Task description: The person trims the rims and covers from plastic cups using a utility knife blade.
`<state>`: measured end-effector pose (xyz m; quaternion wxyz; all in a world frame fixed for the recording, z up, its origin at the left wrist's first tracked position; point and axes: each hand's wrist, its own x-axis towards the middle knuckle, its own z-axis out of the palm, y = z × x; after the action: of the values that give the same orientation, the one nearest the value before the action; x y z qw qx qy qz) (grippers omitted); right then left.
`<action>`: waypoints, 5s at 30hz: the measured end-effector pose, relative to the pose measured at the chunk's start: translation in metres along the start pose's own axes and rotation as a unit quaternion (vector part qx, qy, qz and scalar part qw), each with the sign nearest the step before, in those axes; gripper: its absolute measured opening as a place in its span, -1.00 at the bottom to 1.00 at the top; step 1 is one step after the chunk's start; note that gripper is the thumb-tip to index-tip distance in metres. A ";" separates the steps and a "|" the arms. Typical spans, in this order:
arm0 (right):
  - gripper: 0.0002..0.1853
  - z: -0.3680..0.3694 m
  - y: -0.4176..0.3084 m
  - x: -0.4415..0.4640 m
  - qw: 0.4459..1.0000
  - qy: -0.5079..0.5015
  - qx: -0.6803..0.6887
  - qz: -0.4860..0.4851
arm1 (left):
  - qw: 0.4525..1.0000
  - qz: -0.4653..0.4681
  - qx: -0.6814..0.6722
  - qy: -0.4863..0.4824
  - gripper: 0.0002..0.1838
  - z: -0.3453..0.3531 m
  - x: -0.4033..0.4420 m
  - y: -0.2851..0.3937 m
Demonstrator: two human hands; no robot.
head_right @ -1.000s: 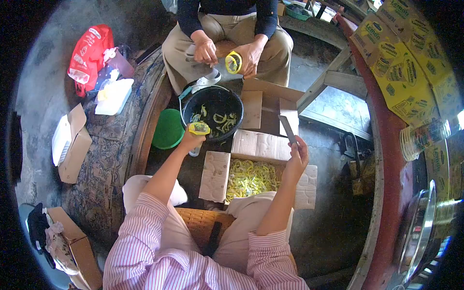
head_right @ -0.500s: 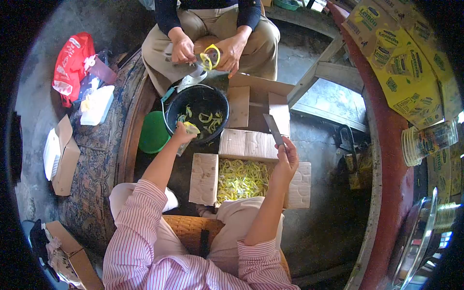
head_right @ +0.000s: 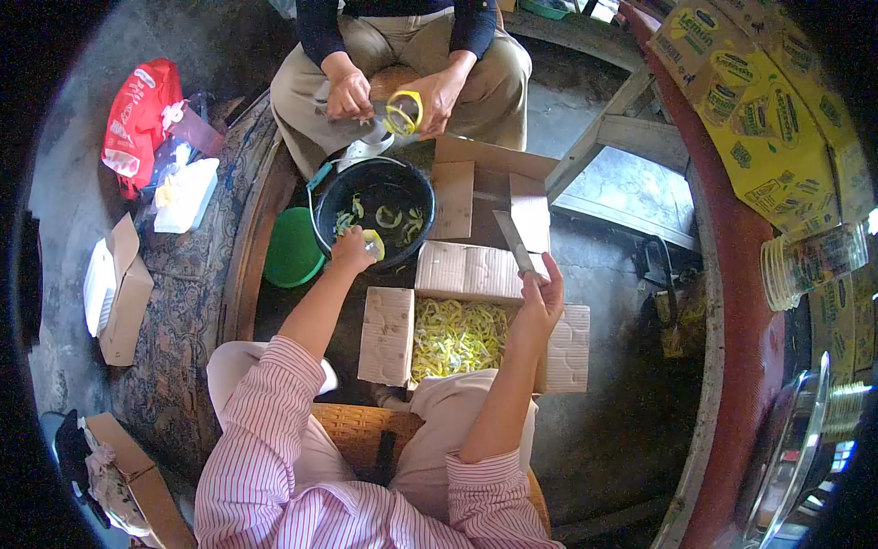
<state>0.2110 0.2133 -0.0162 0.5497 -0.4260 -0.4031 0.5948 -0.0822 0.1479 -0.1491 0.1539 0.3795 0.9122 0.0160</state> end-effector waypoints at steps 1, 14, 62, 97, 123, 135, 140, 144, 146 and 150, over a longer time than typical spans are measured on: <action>-0.63 -0.001 0.001 0.000 1.000 0.004 0.003 0.001 | 1.000 0.000 0.008 -0.002 -0.23 0.000 0.000 0.000; -0.62 -0.005 0.004 0.001 0.999 -0.007 0.005 0.032 | 0.999 0.029 0.024 0.035 -0.45 0.010 0.004 -0.004; -0.66 0.010 0.002 -0.006 0.999 0.005 -0.029 0.045 | 0.991 0.004 0.032 -0.133 -0.45 -0.003 0.029 -0.022; -0.71 0.073 -0.015 -0.123 0.938 -0.272 0.201 0.083 | 0.694 0.192 -0.651 0.240 -0.21 -0.076 -0.271 -0.037; -0.84 0.044 -0.014 -0.197 0.870 -0.189 -0.262 -0.373 | 0.692 0.242 -0.648 0.205 -0.18 -0.070 -0.283 -0.006; -0.78 0.046 -0.012 -0.187 0.842 -0.181 -0.281 -0.424 | 0.708 0.275 -0.622 0.190 -0.18 -0.066 -0.283 -0.009; -0.77 0.051 -0.008 -0.187 0.848 -0.186 -0.281 -0.408 | 0.732 0.260 -0.599 0.193 -0.18 -0.066 -0.280 -0.013; -0.79 0.051 -0.009 -0.187 0.851 -0.191 -0.282 -0.400 | 0.730 0.241 -0.612 0.187 -0.18 -0.059 -0.279 -0.012; -0.79 0.048 -0.013 -0.186 0.849 -0.196 -0.289 -0.395 | 0.739 0.249 -0.596 0.193 -0.18 -0.059 -0.280 -0.010; -0.80 0.046 -0.016 -0.183 0.852 -0.218 -0.291 -0.377 | 0.758 0.250 -0.568 0.204 -0.18 -0.063 -0.280 -0.007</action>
<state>0.1785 0.0313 0.0248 0.4806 -0.2411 -0.7968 0.2757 0.0808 -0.0472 -0.0154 0.1423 0.4246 0.6186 0.6456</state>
